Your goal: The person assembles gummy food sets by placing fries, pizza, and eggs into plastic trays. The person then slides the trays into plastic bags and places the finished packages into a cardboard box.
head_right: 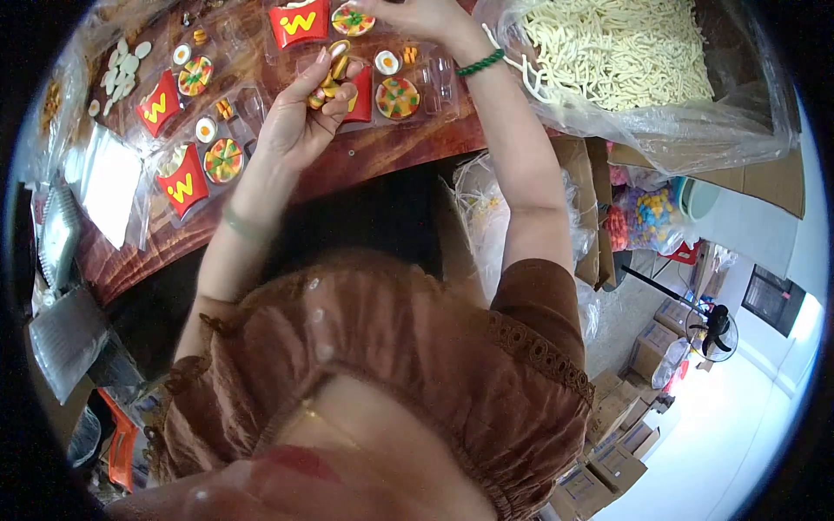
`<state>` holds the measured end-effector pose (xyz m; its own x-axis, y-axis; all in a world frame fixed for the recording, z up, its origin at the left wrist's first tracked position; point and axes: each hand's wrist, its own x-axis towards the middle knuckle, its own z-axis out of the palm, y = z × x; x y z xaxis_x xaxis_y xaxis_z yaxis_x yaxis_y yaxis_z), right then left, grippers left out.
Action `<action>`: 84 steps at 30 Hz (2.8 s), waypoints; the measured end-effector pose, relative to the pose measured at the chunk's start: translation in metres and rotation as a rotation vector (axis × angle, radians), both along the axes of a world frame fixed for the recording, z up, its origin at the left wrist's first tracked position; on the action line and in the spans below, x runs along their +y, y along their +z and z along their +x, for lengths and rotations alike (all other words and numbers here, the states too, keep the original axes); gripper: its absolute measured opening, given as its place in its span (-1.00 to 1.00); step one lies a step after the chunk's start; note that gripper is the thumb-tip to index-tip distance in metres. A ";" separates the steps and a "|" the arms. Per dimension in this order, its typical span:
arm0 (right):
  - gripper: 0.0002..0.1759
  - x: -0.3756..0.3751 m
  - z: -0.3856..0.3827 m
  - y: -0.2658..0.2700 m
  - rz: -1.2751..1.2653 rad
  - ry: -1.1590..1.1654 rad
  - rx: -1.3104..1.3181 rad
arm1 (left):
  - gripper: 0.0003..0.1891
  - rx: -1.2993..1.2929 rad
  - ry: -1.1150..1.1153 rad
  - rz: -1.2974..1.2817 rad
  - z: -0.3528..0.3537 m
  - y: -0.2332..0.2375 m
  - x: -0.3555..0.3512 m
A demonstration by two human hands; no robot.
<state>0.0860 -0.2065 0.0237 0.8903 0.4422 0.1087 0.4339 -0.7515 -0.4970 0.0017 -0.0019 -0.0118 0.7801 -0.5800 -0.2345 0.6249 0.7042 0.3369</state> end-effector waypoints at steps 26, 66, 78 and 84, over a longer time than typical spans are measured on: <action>-0.75 -0.026 -0.097 -0.025 -0.002 -0.428 0.022 | -0.76 0.047 -0.012 0.221 -0.060 -0.001 -0.013; -0.80 0.182 -0.030 0.029 0.534 0.396 0.123 | -0.73 0.193 0.372 -0.031 -0.018 0.012 0.124; -0.80 0.195 0.019 0.007 0.481 0.290 0.221 | -0.68 0.183 0.366 -0.170 -0.040 0.012 0.142; -0.79 0.196 0.017 0.008 0.491 0.360 0.247 | -0.63 0.073 0.377 -0.187 -0.041 0.010 0.144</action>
